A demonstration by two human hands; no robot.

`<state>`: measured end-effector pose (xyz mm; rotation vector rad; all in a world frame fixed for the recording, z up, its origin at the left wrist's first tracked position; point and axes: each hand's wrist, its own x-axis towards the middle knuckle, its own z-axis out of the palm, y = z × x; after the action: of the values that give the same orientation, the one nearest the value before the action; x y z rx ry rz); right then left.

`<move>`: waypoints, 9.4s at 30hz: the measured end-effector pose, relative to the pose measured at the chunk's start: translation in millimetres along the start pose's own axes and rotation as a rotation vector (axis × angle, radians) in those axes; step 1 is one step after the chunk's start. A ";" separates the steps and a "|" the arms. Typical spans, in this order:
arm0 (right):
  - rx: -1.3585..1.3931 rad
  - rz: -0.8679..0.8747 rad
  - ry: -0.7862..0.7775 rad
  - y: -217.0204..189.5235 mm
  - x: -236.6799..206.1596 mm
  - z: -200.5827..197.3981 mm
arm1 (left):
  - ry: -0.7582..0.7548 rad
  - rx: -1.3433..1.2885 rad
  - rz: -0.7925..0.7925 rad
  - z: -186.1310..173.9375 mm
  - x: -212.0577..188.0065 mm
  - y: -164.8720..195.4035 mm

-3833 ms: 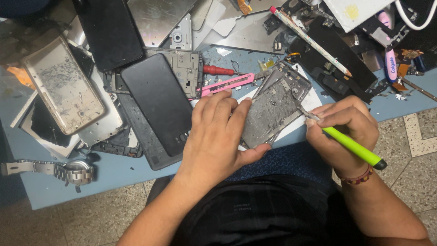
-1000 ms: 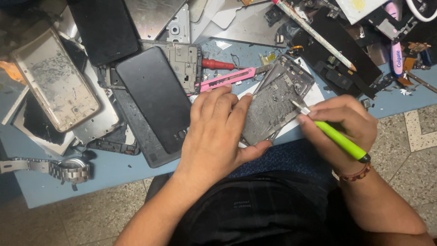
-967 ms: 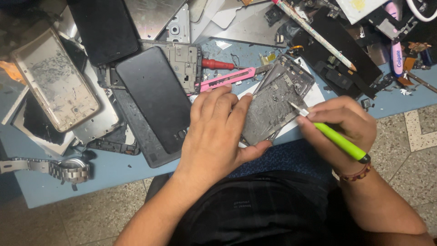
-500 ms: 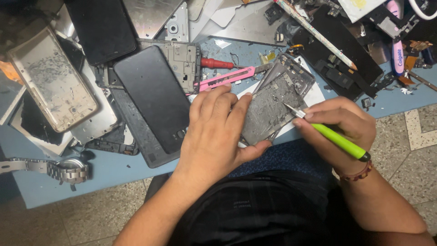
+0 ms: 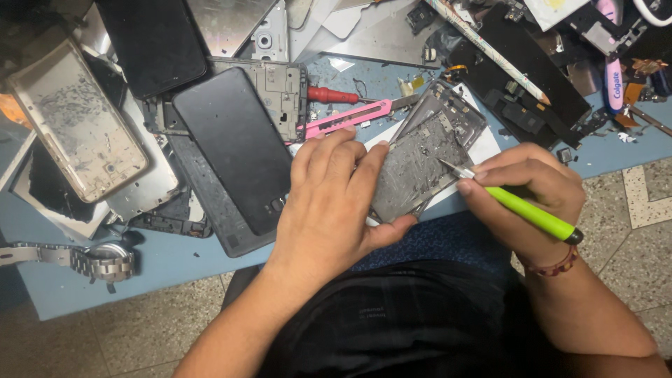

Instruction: The person holds a phone midframe on the cluttered workbench and uses a green-handled screwdriver to pry and scrape along the edge of the phone assembly, working the tool around the frame while steadying the phone with the other hand.

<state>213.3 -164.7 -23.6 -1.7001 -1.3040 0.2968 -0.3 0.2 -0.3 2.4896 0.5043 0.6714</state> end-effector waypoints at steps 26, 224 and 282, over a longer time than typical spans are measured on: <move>0.045 -0.002 -0.011 -1.2 4.2 -1.9 | -0.028 0.000 0.003 -1.7 1.4 0.0; 0.038 -0.024 -0.016 -5.7 11.1 10.8 | -0.024 -0.004 -0.002 -2.4 1.7 0.5; 0.064 0.002 -0.003 -4.1 9.2 11.7 | -0.016 -0.003 0.006 -2.0 2.5 0.3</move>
<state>206.7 -150.9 -23.5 -1.6476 -1.2812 0.3389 0.6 1.9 2.2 2.4931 0.4891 0.6531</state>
